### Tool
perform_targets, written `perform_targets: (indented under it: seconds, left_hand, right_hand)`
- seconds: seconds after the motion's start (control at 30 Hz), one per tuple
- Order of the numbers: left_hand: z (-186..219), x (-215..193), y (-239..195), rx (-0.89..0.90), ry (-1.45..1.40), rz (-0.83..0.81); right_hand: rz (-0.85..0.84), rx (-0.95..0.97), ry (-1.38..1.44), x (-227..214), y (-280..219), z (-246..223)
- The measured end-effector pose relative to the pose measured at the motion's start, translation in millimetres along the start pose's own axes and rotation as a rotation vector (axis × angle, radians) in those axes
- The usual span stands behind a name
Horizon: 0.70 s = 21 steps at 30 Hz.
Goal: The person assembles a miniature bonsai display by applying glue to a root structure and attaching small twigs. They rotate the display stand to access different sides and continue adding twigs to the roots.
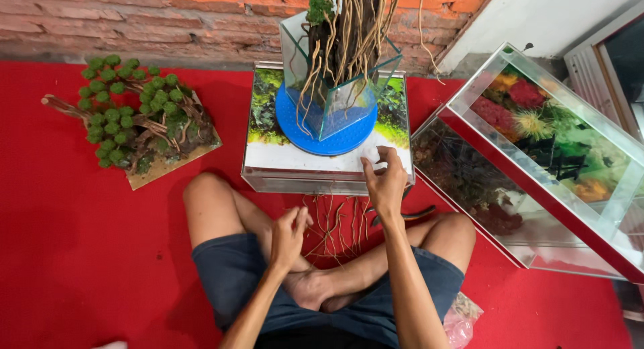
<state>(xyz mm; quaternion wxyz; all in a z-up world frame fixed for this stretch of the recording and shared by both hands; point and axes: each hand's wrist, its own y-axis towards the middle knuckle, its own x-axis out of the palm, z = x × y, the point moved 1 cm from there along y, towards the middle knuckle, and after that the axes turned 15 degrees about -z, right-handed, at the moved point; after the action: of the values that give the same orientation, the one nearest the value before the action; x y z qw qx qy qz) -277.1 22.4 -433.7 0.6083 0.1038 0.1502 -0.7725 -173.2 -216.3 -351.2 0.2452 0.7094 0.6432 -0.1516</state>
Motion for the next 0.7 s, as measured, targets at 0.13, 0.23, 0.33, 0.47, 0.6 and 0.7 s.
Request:
perform_targets:
  seconds: [0.13, 0.23, 0.33, 0.47, 0.6, 0.7]
  left_hand:
    - [-56, 18, -7, -0.083, -0.063, -0.109]
    - [-70, 20, -4, -0.125, -0.121, -0.093]
    - [-91, 28, 8, -0.127, -0.146, -0.070]
    - [-50, 14, 2, -0.069, -0.098, -0.012]
    - [27, -25, 9, 0.142, -0.025, 0.178]
    - [69, -53, 35, 0.280, 0.064, 0.290]
  right_hand:
    - [0.005, 0.012, -0.026, 9, 4, 19]
    - [0.018, 0.024, -0.040, 11, 3, 21]
    - [-0.005, 0.041, -0.014, 10, -4, 22]
    - [-0.018, 0.046, 0.028, -3, -16, -5]
    - [0.130, -0.177, -0.068, -27, -17, -48]
    - [0.081, -0.234, 0.040, -45, 8, -73]
